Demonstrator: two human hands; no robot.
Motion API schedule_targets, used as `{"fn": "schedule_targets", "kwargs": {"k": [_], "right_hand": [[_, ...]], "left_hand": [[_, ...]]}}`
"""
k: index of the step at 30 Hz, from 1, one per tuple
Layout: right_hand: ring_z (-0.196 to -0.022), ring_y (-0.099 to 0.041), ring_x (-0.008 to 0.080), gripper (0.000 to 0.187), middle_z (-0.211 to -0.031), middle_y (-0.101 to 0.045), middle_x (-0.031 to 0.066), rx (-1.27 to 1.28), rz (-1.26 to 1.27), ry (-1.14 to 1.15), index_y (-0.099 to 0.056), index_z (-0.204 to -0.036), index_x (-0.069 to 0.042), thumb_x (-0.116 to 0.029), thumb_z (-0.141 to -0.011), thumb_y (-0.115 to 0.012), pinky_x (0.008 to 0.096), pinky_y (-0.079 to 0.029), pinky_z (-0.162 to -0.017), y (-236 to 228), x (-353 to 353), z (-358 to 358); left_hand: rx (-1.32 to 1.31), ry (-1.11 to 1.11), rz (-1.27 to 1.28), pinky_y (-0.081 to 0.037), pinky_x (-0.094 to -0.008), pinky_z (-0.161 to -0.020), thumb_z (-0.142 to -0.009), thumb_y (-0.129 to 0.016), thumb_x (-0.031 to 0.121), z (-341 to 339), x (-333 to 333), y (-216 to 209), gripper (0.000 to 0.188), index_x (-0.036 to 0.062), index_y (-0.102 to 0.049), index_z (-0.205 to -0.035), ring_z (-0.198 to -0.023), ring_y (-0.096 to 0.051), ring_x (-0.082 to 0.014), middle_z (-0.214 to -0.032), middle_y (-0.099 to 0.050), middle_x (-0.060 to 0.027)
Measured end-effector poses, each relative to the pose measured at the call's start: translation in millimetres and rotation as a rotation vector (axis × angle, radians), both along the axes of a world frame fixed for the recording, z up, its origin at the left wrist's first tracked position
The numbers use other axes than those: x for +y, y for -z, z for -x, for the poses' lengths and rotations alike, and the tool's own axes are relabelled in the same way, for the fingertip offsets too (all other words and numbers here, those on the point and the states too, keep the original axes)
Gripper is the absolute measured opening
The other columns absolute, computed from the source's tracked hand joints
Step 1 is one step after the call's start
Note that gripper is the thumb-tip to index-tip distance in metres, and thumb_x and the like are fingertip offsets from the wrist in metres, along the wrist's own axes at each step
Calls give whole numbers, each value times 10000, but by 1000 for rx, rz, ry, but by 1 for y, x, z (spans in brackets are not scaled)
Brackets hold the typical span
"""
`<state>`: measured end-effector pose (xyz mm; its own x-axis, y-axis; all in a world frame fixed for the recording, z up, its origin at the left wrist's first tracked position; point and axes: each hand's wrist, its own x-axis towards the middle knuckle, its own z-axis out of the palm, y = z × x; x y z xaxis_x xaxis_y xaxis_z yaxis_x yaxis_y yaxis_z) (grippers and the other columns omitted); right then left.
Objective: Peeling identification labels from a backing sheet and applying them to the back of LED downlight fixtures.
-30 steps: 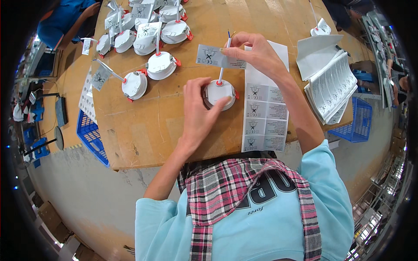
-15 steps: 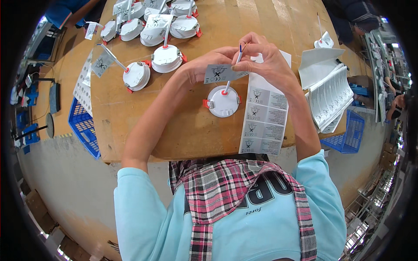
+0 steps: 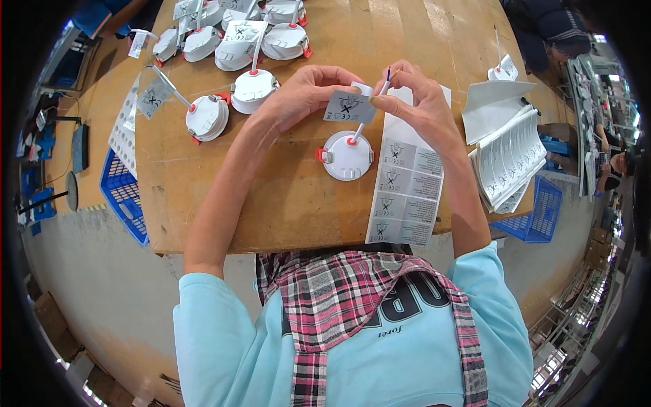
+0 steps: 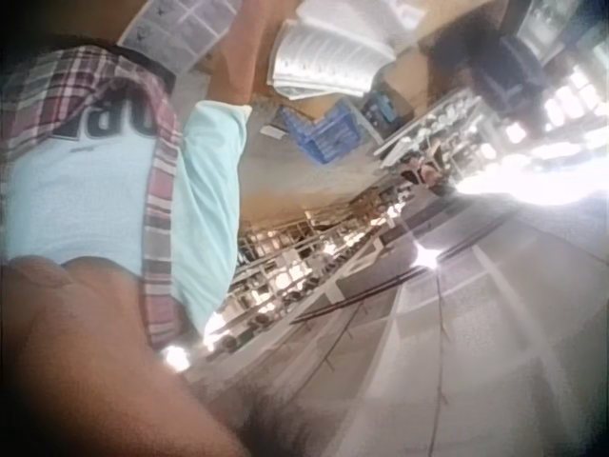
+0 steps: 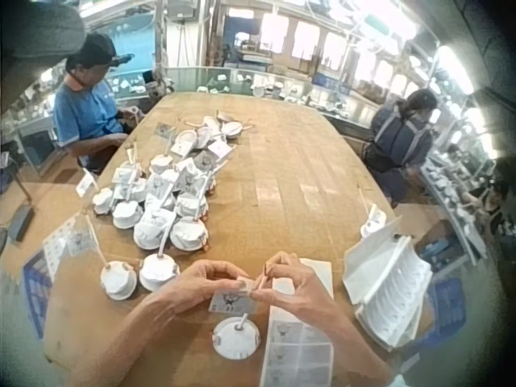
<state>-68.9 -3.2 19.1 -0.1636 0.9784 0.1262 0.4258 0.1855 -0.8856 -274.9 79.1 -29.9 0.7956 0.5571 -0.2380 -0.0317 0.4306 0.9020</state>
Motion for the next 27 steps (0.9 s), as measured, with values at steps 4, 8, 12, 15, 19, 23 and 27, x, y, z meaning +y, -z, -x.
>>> {"fn": "schedule_targets", "kwargs": {"k": [4,8,12,15,19,23,27], "right_hand": [[-903,-513,154,217,-830,-567,11,52,3,43,-681,-822,-44,-246,-775,-743,311,-388,-851,8,-1,-2],[-831,-552,138,185,-819,-601,18,138,70,89,-669,-845,-25,-197,-800,-723,293,-436,-798,9,-3,1],[-823,-594,123,161,-845,-641,27,251,148,131,-651,-896,-13,-159,-841,-690,275,-477,-764,7,-5,5],[-838,-601,112,154,-854,-646,28,264,176,146,-645,-914,-13,-150,-853,-681,262,-481,-761,3,-6,7],[-830,-597,95,137,-852,-642,27,251,186,172,-641,-920,-18,-134,-857,-676,237,-474,-746,2,-6,8],[-825,-615,99,116,-852,-644,31,254,194,191,-631,-918,-13,-114,-867,-660,238,-482,-753,3,-6,10],[-833,-642,133,85,-895,-644,61,372,191,185,-607,-905,9,-69,-880,-629,277,-532,-757,7,-6,11]], "left_hand": [[-2,-78,-25,-513,-258,-786,-885,-649,171,6,-3,1,179,36,-644,-1004,-866,-622,-84,-924,-658,-19],[18,-142,-102,-513,-257,-793,-892,-633,154,7,-9,-3,173,30,-646,-1012,-851,-626,-88,-926,-660,-19],[24,-219,-135,-507,-256,-816,-894,-624,144,6,-14,-9,190,19,-657,-1033,-852,-627,-91,-945,-670,-32],[29,-261,-146,-507,-259,-821,-892,-630,150,6,-15,-13,201,13,-664,-1035,-852,-627,-94,-944,-676,-38],[40,-309,-160,-512,-264,-811,-885,-647,163,6,-17,-17,203,10,-672,-1016,-838,-631,-101,-924,-680,-39],[81,-372,-162,-513,-264,-805,-878,-663,178,6,-17,-16,210,12,-676,-1007,-833,-630,-101,-917,-681,-42],[49,-368,-159,-514,-260,-788,-874,-673,192,5,-18,-14,213,14,-684,-992,-822,-629,-100,-903,-681,-43]]}}
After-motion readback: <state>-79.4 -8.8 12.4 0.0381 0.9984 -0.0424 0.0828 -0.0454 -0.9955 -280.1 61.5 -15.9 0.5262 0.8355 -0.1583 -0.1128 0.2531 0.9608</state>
